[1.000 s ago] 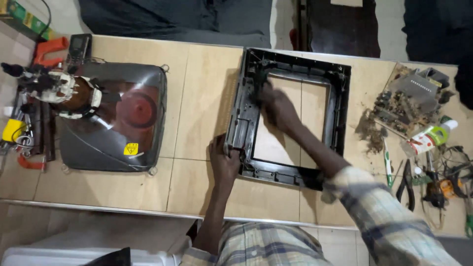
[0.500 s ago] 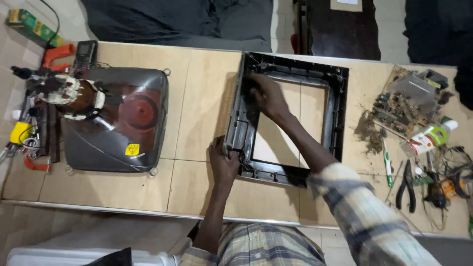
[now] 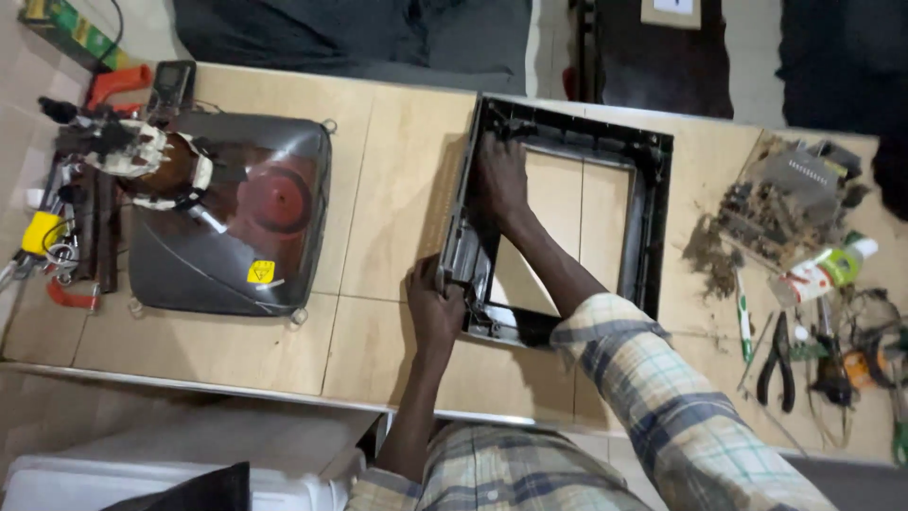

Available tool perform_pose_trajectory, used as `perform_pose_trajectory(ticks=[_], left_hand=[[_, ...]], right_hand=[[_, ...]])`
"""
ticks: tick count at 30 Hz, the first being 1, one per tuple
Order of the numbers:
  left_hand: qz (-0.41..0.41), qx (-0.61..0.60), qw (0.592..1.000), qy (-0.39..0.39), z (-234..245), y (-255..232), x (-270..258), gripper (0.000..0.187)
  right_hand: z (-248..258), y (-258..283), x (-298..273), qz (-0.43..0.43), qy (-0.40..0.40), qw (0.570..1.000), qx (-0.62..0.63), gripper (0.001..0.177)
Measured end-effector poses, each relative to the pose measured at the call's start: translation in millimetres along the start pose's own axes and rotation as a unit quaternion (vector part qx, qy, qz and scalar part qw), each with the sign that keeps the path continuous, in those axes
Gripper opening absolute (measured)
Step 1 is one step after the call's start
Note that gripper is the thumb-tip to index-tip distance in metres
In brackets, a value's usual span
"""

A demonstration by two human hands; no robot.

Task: Disassembling and cleaning the plastic frame of a television set on a workbench.

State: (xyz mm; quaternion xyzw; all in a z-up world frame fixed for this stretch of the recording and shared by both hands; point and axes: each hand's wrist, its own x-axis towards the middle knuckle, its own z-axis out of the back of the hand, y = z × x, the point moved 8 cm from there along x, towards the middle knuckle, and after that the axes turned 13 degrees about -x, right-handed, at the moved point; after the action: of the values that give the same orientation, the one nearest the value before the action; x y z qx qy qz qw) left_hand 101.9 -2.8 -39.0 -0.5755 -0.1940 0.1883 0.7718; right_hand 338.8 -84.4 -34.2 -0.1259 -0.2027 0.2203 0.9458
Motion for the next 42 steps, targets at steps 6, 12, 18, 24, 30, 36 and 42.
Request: perform_pose_trajectory(ticks=[6,12,18,24,30,36,42], left_hand=[[-0.022,-0.033,0.999,-0.011,-7,2,-2,0.053],[-0.010,-0.012,1.000,-0.008,1,-15,0,0.055],[0.003,-0.014,1.000,-0.002,5,-30,-2,0.050],[0.008,-0.003,1.000,0.003,6,-38,-3,0.050],[-0.018,-0.008,1.000,0.008,3,-32,-4,0.048],[-0.042,0.015,0.999,0.012,2,-30,-1,0.049],[-0.054,-0.014,0.998,-0.008,3,-34,-5,0.047]], right_hand=[[13,-18,-14,0.014,-0.045,0.980,0.192,0.055],[-16,-18,-22,-0.106,0.006,0.955,0.277,0.049],[-28,-10,3,-0.111,0.067,0.980,0.153,0.044],[-93,-13,17,-0.094,0.112,0.976,0.164,0.037],[13,-38,-11,-0.117,-0.045,0.956,0.265,0.019],[15,-43,-16,-0.194,-0.067,0.938,0.279,0.012],[8,-16,-20,-0.138,0.068,0.967,0.203,0.031]])
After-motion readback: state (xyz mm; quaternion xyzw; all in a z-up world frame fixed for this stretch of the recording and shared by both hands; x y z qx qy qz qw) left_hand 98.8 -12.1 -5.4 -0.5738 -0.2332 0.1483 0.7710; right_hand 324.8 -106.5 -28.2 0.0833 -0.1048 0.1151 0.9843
